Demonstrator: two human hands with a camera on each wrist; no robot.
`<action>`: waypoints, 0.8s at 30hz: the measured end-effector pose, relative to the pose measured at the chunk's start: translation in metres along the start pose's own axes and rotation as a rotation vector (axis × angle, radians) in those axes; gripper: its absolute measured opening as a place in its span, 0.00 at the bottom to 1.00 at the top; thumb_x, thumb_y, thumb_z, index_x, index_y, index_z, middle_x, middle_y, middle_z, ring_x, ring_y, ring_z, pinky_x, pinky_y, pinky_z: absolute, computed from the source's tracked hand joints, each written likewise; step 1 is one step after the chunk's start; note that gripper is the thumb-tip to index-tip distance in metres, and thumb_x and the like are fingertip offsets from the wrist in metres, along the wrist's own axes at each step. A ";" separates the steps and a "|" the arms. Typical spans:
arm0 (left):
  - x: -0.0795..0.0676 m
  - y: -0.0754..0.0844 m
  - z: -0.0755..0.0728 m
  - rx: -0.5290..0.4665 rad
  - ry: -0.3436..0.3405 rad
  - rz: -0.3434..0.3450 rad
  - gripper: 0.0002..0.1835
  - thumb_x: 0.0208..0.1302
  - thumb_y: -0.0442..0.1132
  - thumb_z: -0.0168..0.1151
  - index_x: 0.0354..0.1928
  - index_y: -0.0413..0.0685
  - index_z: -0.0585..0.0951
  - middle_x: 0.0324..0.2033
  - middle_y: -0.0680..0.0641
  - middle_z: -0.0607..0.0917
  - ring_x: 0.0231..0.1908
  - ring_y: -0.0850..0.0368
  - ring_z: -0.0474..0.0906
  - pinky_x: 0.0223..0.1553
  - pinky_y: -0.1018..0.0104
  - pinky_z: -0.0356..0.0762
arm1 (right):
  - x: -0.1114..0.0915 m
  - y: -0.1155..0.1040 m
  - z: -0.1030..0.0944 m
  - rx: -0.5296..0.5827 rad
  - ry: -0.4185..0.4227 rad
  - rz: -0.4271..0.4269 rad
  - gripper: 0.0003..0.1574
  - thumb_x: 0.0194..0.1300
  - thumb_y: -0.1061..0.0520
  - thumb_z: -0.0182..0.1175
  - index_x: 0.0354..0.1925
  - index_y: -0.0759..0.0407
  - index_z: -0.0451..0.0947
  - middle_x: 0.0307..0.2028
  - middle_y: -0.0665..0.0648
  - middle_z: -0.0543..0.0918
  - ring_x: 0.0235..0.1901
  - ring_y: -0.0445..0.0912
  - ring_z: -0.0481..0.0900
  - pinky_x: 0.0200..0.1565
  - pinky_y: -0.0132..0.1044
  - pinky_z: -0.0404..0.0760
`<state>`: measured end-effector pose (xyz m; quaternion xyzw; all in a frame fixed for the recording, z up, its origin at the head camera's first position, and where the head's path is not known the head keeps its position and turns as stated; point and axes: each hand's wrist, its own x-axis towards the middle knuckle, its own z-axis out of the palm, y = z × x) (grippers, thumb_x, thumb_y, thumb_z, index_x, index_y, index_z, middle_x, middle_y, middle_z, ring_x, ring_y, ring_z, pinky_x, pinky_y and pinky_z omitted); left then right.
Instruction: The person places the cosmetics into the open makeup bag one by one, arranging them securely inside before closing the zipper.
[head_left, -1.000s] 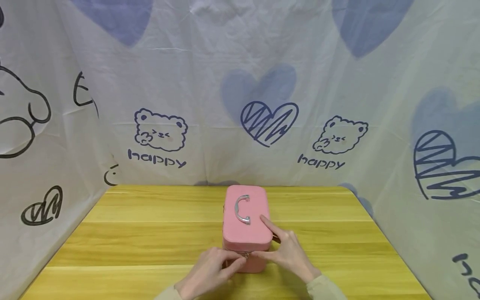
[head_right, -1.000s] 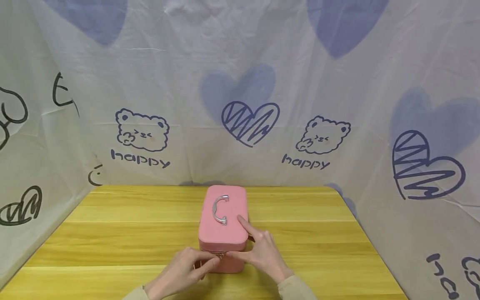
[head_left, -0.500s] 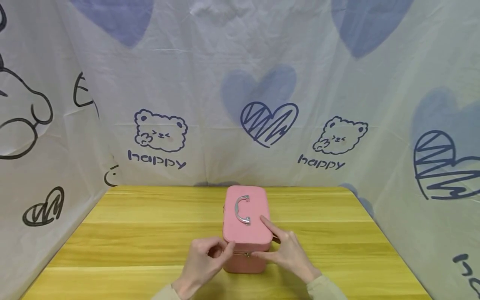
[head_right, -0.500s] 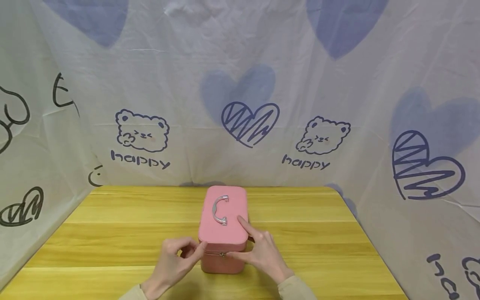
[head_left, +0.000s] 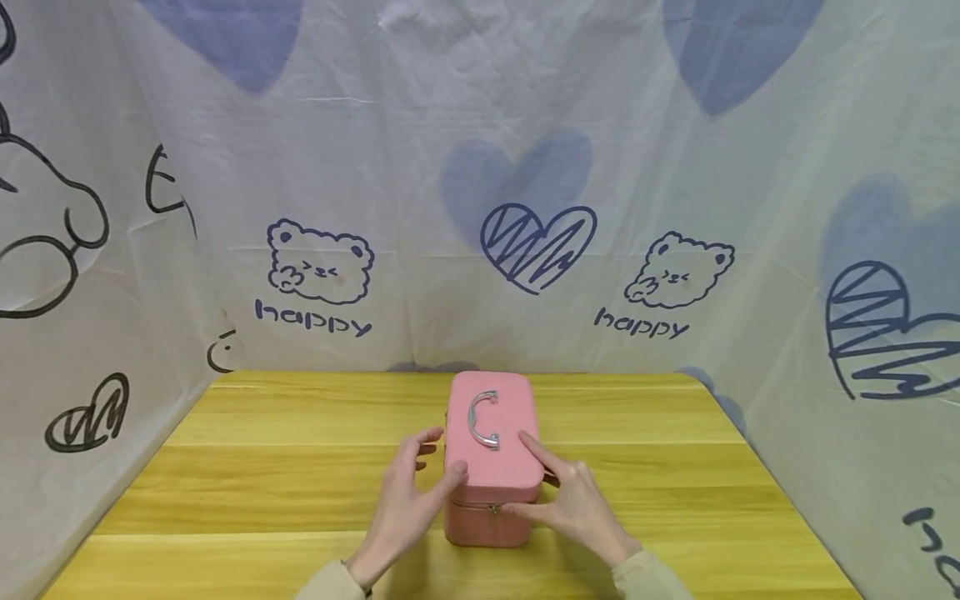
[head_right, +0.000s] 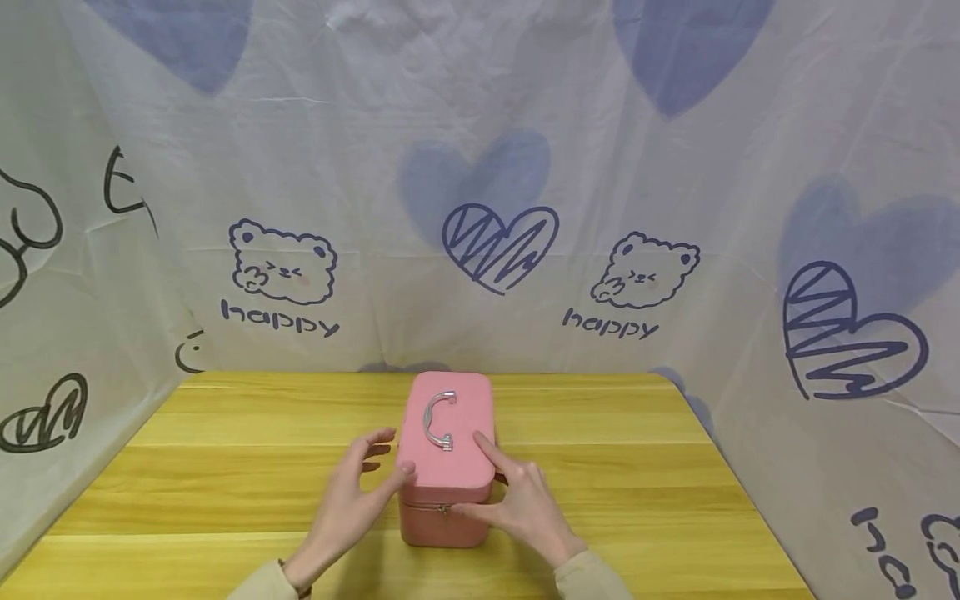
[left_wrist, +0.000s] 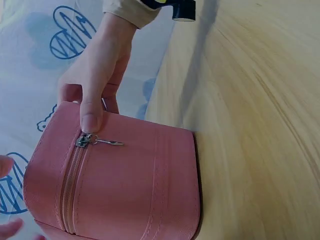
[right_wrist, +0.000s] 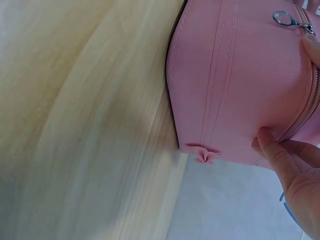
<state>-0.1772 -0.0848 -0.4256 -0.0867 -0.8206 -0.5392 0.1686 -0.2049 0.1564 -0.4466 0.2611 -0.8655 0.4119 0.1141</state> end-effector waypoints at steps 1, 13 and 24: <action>0.001 0.000 0.000 0.002 -0.032 -0.033 0.32 0.64 0.49 0.69 0.66 0.43 0.73 0.62 0.41 0.79 0.58 0.43 0.76 0.60 0.49 0.75 | 0.000 0.000 0.000 0.000 -0.001 0.003 0.59 0.48 0.42 0.79 0.74 0.55 0.66 0.60 0.68 0.81 0.56 0.55 0.85 0.53 0.42 0.85; 0.012 -0.007 0.000 -0.014 -0.212 -0.114 0.44 0.69 0.56 0.61 0.76 0.36 0.60 0.71 0.34 0.71 0.71 0.38 0.68 0.70 0.39 0.65 | 0.004 -0.002 0.002 -0.005 -0.007 0.034 0.60 0.47 0.42 0.80 0.74 0.53 0.66 0.61 0.67 0.80 0.56 0.54 0.85 0.54 0.40 0.85; 0.019 -0.011 -0.007 -0.027 -0.229 -0.096 0.40 0.70 0.53 0.62 0.76 0.41 0.61 0.69 0.35 0.73 0.69 0.38 0.70 0.68 0.36 0.67 | 0.010 -0.002 0.009 -0.014 0.001 0.004 0.60 0.47 0.43 0.80 0.74 0.52 0.65 0.63 0.68 0.79 0.55 0.54 0.85 0.53 0.41 0.85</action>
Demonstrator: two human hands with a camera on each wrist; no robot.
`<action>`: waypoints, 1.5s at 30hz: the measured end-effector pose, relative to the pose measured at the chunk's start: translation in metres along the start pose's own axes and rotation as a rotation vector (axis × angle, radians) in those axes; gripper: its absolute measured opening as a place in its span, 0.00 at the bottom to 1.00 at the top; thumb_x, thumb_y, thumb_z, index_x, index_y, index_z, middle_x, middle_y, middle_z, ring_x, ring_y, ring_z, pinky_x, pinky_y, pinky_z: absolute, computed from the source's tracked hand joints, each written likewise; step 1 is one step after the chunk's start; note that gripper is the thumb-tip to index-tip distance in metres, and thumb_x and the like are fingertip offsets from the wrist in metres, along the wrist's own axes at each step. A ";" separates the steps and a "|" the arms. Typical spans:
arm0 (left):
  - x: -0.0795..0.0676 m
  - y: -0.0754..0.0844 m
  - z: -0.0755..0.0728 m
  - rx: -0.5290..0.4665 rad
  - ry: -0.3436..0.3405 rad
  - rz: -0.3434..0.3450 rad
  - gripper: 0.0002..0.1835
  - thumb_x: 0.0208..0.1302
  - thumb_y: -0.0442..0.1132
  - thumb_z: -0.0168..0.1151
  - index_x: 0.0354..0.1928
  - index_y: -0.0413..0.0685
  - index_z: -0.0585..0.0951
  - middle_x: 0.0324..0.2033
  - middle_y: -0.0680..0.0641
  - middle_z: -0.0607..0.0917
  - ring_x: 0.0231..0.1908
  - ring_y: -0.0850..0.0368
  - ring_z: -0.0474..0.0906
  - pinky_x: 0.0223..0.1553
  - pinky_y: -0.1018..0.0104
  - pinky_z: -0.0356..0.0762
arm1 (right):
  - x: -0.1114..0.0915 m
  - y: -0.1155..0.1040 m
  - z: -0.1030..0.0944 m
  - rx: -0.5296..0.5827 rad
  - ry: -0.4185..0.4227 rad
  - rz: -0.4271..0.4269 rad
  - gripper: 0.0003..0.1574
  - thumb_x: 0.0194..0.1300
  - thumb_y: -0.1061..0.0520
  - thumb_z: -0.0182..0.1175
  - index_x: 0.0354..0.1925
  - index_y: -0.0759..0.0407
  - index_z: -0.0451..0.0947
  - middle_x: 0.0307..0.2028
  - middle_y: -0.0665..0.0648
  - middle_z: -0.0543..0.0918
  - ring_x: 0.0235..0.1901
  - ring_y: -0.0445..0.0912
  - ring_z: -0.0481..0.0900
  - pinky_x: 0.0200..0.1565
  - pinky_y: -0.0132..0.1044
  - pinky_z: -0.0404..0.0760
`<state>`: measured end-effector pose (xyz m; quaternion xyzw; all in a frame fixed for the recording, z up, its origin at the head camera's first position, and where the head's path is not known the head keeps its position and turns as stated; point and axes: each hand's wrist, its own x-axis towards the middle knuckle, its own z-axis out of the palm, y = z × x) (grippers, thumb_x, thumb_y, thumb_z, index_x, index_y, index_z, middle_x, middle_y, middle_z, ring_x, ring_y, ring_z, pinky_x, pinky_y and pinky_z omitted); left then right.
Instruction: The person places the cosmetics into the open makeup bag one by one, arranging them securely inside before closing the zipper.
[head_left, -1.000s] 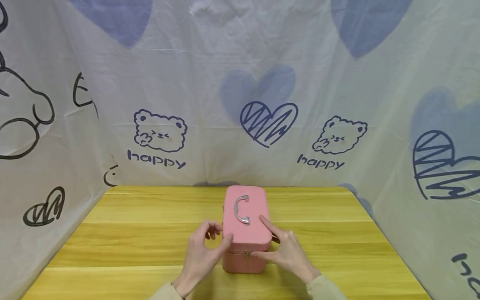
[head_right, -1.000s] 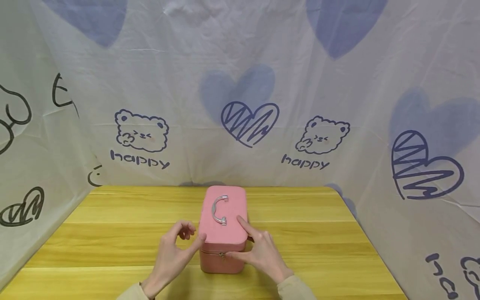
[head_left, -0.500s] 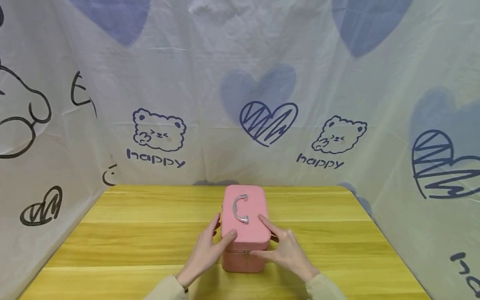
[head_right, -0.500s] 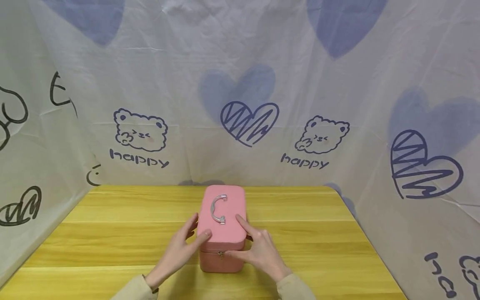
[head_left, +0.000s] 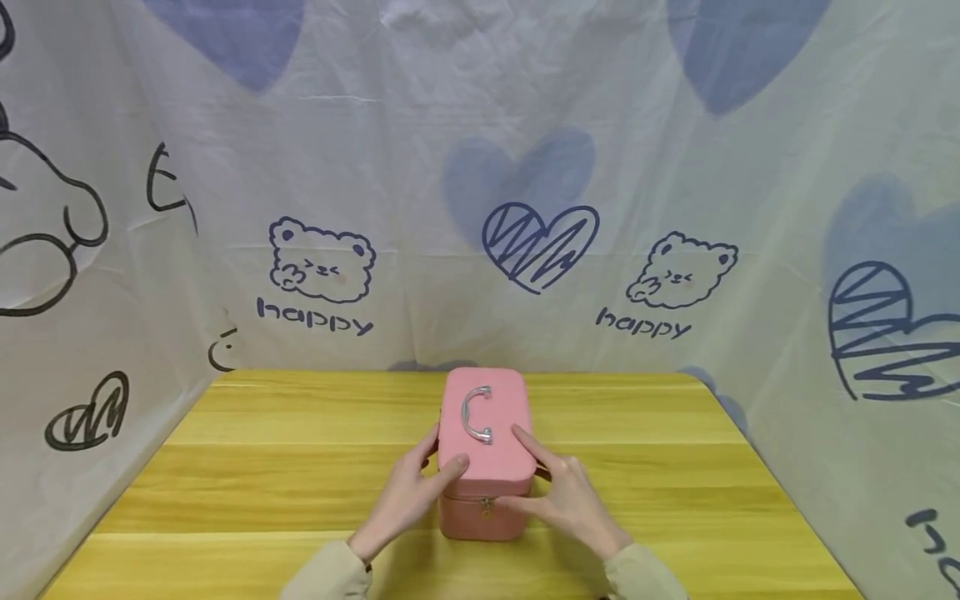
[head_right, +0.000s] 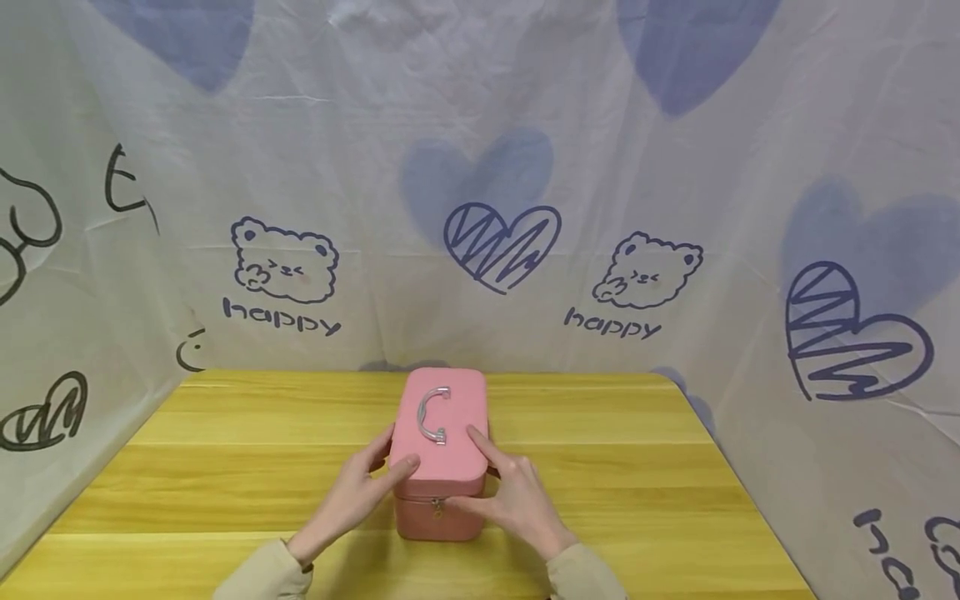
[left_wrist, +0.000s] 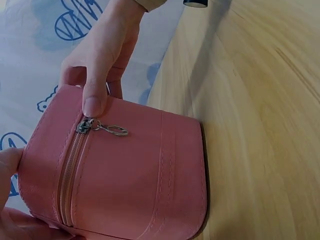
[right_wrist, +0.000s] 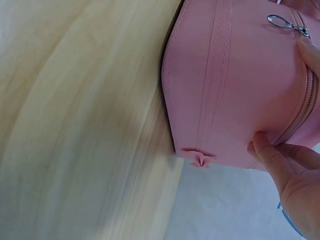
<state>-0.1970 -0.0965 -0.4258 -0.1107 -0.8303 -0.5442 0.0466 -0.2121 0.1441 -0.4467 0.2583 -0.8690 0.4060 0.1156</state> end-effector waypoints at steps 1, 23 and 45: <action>0.000 0.000 0.000 -0.003 -0.001 -0.003 0.41 0.70 0.53 0.62 0.76 0.41 0.61 0.69 0.35 0.74 0.69 0.38 0.70 0.68 0.36 0.66 | 0.000 0.000 0.000 -0.002 -0.003 0.002 0.60 0.47 0.43 0.80 0.74 0.52 0.65 0.63 0.67 0.79 0.56 0.54 0.85 0.54 0.41 0.85; -0.001 -0.001 -0.003 0.026 -0.009 0.020 0.46 0.65 0.56 0.67 0.79 0.48 0.58 0.68 0.40 0.76 0.71 0.41 0.69 0.69 0.36 0.65 | -0.019 -0.018 0.001 -0.402 0.073 -0.233 0.26 0.59 0.38 0.71 0.12 0.43 0.74 0.10 0.36 0.72 0.15 0.19 0.57 0.20 0.14 0.56; 0.001 -0.002 -0.002 -0.026 -0.029 0.006 0.45 0.66 0.54 0.67 0.79 0.48 0.58 0.68 0.41 0.77 0.71 0.41 0.68 0.69 0.34 0.63 | -0.019 -0.051 0.020 -0.564 0.030 -0.049 0.37 0.66 0.37 0.62 0.08 0.48 0.61 0.11 0.38 0.50 0.13 0.31 0.49 0.15 0.24 0.50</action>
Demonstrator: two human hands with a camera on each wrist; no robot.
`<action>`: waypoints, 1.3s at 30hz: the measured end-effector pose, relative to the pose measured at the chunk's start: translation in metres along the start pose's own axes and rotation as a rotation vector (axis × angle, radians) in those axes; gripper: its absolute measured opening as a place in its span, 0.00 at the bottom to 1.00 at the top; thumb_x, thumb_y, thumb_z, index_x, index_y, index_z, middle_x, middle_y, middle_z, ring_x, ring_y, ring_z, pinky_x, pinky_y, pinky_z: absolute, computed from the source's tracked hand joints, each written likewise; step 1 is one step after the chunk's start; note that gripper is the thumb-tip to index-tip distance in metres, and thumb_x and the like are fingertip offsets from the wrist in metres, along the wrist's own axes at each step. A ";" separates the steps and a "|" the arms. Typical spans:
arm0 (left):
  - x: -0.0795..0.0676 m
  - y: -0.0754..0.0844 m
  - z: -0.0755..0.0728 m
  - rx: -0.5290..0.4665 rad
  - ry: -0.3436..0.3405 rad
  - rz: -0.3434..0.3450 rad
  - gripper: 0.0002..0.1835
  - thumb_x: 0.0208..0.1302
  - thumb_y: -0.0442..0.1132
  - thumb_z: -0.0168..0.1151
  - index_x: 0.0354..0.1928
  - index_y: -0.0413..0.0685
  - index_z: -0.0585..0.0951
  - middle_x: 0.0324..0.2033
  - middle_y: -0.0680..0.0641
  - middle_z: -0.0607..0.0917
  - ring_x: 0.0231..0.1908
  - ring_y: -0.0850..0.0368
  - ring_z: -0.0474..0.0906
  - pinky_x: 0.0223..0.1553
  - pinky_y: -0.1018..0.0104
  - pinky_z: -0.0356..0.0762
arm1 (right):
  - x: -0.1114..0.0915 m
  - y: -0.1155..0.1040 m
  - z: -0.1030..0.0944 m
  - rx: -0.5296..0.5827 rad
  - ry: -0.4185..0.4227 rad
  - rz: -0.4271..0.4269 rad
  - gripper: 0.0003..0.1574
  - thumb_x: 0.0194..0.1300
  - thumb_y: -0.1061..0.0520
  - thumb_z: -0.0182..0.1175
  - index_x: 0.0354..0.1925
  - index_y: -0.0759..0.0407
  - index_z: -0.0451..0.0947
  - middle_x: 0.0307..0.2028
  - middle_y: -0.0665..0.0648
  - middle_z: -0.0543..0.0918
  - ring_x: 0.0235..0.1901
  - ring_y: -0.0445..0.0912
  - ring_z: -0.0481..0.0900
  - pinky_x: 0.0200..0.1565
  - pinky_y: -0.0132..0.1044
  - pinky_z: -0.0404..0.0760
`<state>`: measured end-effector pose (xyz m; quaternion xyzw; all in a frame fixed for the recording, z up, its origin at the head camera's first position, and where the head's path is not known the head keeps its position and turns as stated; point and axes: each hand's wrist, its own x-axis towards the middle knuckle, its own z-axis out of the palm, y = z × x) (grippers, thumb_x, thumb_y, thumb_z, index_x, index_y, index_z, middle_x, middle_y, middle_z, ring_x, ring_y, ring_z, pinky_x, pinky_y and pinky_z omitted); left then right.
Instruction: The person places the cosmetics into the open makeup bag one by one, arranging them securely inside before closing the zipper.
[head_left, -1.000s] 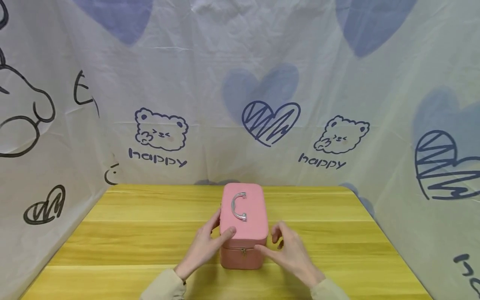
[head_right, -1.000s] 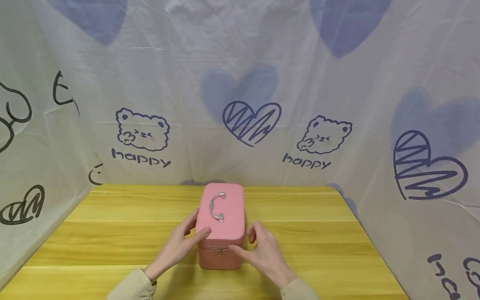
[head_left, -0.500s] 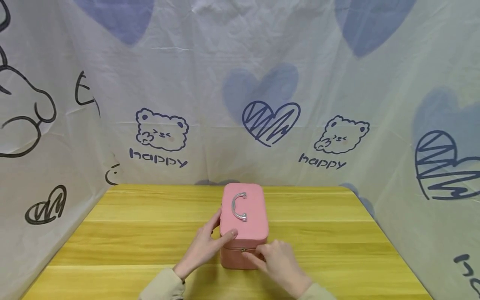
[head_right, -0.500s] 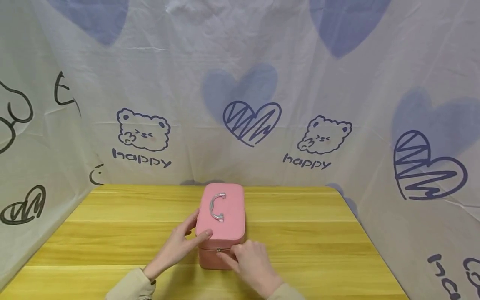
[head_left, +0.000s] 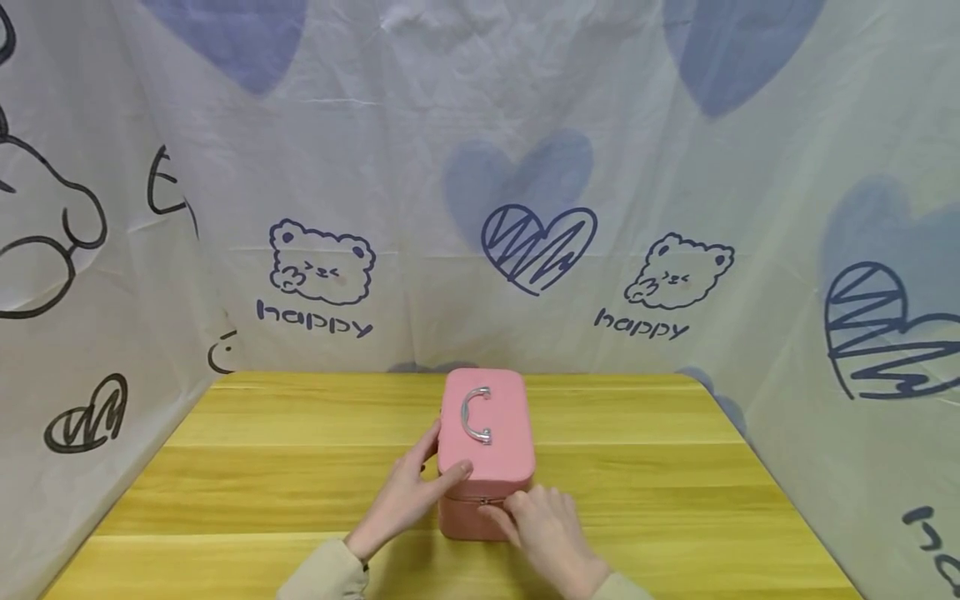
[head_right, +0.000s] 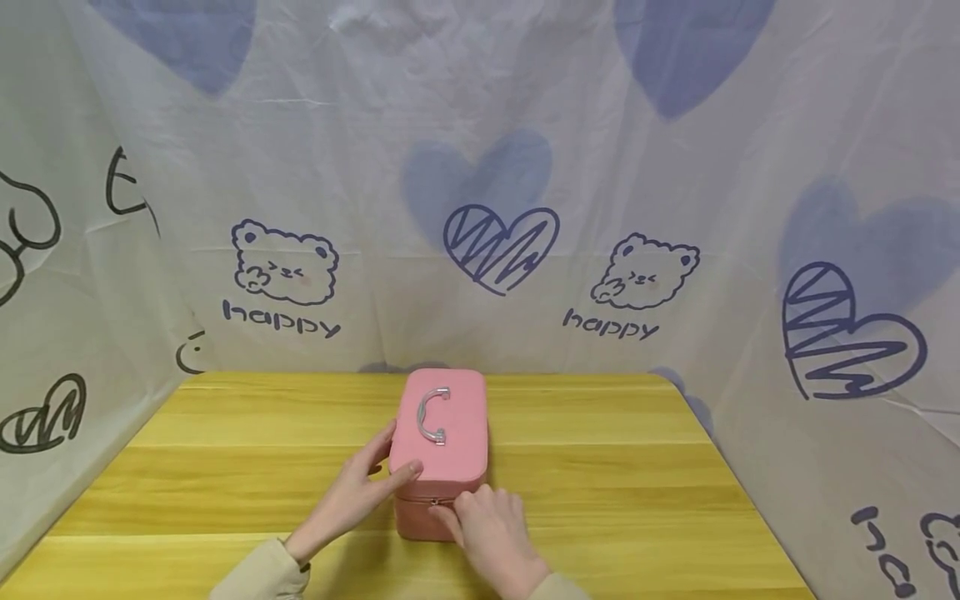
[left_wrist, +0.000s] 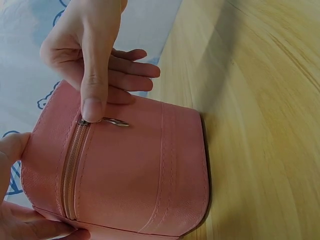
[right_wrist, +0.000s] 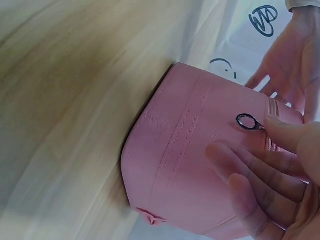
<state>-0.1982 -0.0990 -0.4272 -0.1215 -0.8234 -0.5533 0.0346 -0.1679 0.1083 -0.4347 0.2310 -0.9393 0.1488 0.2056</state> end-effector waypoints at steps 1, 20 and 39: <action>0.000 0.000 0.000 0.001 0.002 0.002 0.45 0.66 0.53 0.67 0.79 0.48 0.58 0.67 0.40 0.77 0.71 0.41 0.68 0.69 0.34 0.64 | 0.000 -0.001 0.001 -0.008 0.002 -0.002 0.37 0.66 0.37 0.62 0.08 0.48 0.61 0.11 0.38 0.50 0.13 0.31 0.50 0.15 0.24 0.50; 0.000 0.001 0.002 0.026 0.024 0.006 0.45 0.65 0.53 0.67 0.78 0.43 0.59 0.65 0.39 0.79 0.69 0.39 0.70 0.68 0.36 0.67 | 0.000 -0.007 0.009 -0.077 0.054 -0.032 0.28 0.61 0.48 0.70 0.12 0.49 0.68 0.11 0.43 0.61 0.15 0.34 0.54 0.16 0.26 0.52; 0.000 0.001 0.001 0.007 0.016 0.001 0.45 0.65 0.53 0.67 0.78 0.46 0.59 0.67 0.40 0.78 0.70 0.40 0.70 0.68 0.36 0.66 | -0.002 -0.012 0.012 -0.038 0.090 0.020 0.31 0.60 0.51 0.69 0.10 0.49 0.62 0.12 0.41 0.54 0.15 0.34 0.50 0.17 0.25 0.48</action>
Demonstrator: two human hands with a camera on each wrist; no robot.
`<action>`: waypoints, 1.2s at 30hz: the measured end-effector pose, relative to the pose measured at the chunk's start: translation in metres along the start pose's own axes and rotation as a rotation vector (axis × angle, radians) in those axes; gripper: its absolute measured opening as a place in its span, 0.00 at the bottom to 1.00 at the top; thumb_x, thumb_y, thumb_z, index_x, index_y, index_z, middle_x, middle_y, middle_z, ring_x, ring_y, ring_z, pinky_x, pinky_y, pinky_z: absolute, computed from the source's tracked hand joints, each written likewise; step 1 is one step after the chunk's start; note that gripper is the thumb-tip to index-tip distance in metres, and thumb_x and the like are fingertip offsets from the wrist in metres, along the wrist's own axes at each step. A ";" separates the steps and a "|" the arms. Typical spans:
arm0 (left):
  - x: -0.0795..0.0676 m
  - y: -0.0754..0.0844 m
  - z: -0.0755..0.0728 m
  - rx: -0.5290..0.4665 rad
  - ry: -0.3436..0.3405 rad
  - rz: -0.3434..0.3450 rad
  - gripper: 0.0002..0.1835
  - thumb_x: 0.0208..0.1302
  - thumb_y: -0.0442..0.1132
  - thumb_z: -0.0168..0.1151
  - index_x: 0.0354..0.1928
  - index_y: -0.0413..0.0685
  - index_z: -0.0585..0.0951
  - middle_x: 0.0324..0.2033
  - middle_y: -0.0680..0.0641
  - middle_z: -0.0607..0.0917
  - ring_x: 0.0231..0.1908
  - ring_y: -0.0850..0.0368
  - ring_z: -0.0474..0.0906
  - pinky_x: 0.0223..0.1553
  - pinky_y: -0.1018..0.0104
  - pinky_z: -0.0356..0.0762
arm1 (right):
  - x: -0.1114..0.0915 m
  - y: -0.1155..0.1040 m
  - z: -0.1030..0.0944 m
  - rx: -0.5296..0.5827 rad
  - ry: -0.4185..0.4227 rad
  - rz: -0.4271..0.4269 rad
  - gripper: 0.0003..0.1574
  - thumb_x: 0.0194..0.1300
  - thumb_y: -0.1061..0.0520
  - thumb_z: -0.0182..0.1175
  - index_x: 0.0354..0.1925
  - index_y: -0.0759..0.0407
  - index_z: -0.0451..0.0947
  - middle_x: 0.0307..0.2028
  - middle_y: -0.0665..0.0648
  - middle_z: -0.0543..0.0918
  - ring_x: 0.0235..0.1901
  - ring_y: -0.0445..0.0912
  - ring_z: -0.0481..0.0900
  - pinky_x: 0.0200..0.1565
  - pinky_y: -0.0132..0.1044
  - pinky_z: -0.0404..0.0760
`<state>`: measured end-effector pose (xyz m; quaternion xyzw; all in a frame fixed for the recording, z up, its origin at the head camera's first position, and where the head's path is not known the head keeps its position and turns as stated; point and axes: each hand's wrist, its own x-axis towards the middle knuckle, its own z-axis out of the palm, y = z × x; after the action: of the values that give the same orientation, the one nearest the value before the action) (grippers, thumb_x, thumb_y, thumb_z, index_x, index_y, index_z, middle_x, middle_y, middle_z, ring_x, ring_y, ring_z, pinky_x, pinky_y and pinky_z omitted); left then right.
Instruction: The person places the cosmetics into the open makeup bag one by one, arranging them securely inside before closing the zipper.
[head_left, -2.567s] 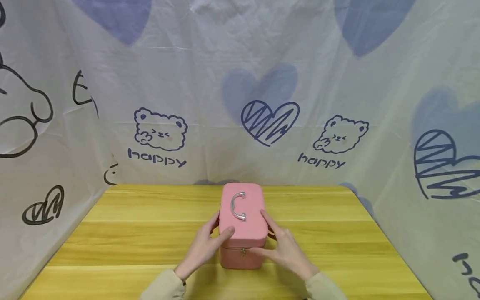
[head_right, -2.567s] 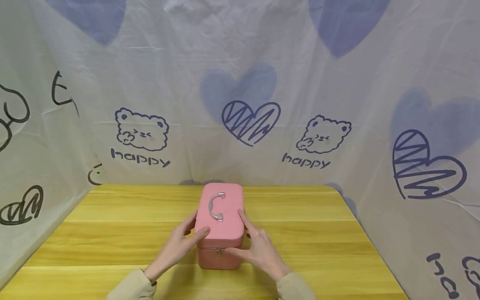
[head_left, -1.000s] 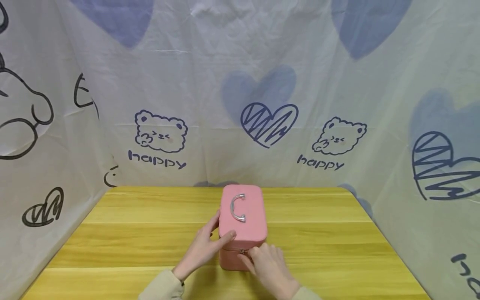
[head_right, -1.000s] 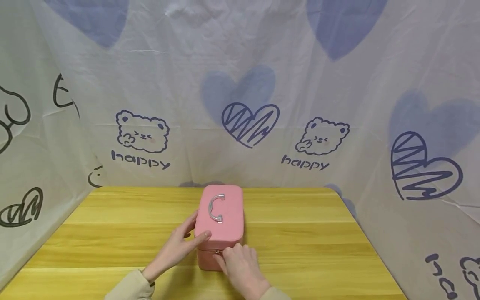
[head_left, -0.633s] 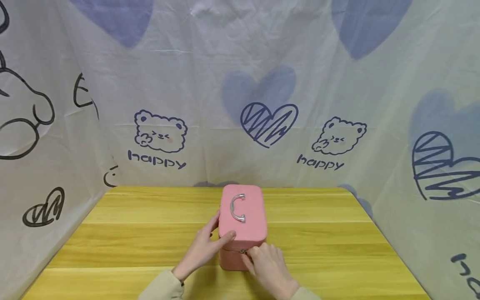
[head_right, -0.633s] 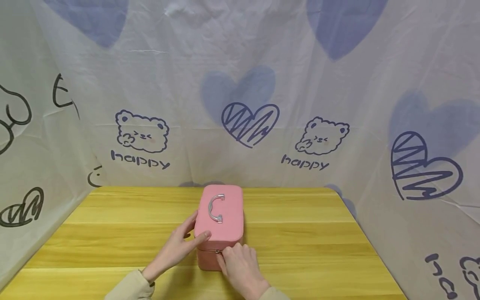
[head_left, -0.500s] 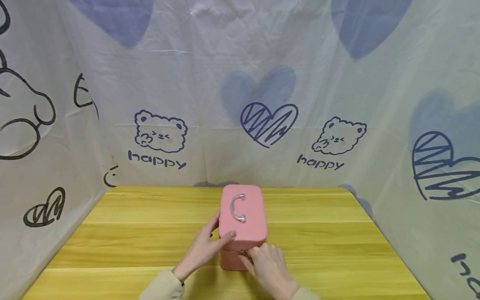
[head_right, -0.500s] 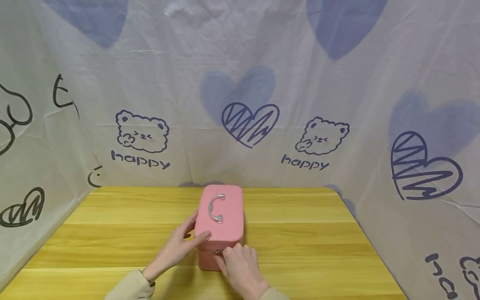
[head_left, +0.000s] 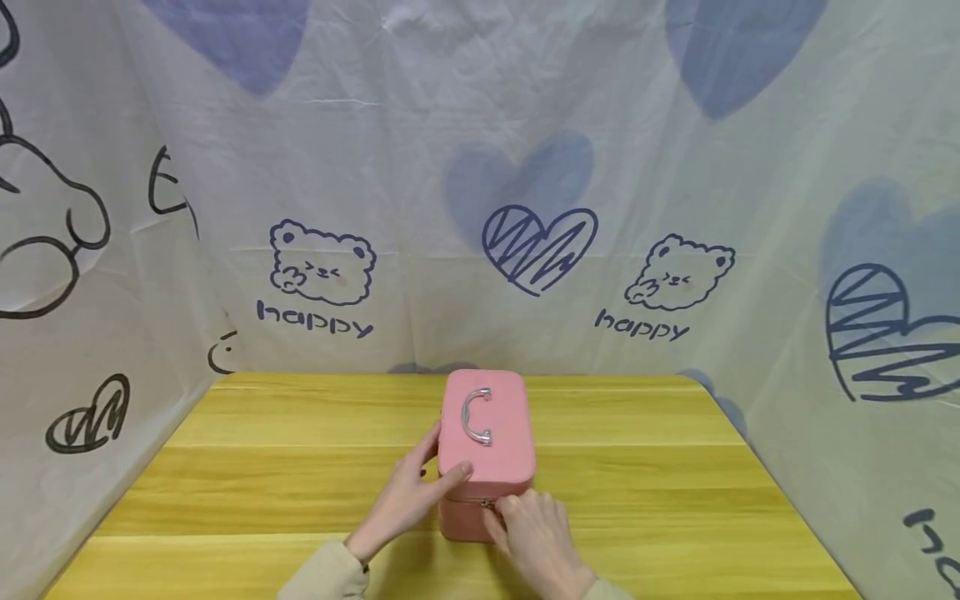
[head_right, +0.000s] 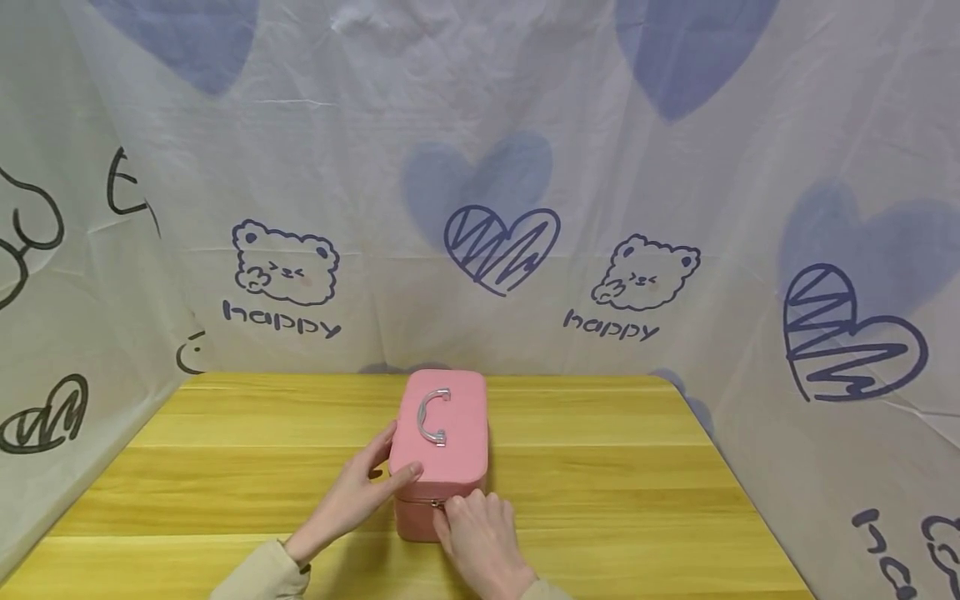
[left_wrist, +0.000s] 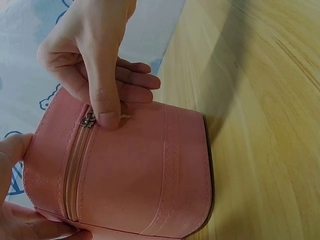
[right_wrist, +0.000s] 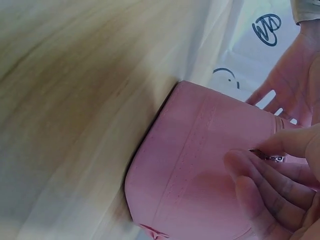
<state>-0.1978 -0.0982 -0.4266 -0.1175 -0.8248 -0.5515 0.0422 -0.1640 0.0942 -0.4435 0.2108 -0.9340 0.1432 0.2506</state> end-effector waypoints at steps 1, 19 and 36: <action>0.000 0.000 0.000 0.000 0.001 -0.001 0.45 0.65 0.53 0.67 0.78 0.46 0.59 0.67 0.40 0.78 0.70 0.40 0.70 0.68 0.36 0.66 | 0.000 0.000 0.000 0.004 -0.005 0.004 0.31 0.59 0.53 0.69 0.10 0.49 0.61 0.11 0.41 0.53 0.15 0.34 0.50 0.16 0.25 0.48; 0.000 -0.001 -0.001 0.001 -0.018 -0.009 0.46 0.66 0.55 0.67 0.79 0.47 0.57 0.68 0.40 0.76 0.71 0.40 0.68 0.68 0.36 0.67 | -0.003 0.013 -0.002 0.091 0.015 -0.094 0.16 0.46 0.58 0.70 0.13 0.46 0.72 0.10 0.40 0.68 0.14 0.30 0.58 0.19 0.23 0.54; 0.001 -0.002 -0.001 -0.002 -0.015 -0.003 0.46 0.66 0.54 0.67 0.79 0.46 0.57 0.67 0.40 0.77 0.71 0.40 0.69 0.67 0.36 0.67 | -0.001 0.019 -0.003 0.478 -0.167 -0.009 0.10 0.57 0.64 0.64 0.22 0.52 0.82 0.13 0.41 0.75 0.15 0.23 0.59 0.18 0.20 0.62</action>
<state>-0.1992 -0.0993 -0.4276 -0.1206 -0.8247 -0.5515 0.0348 -0.1701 0.1120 -0.4445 0.2791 -0.8901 0.3410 0.1164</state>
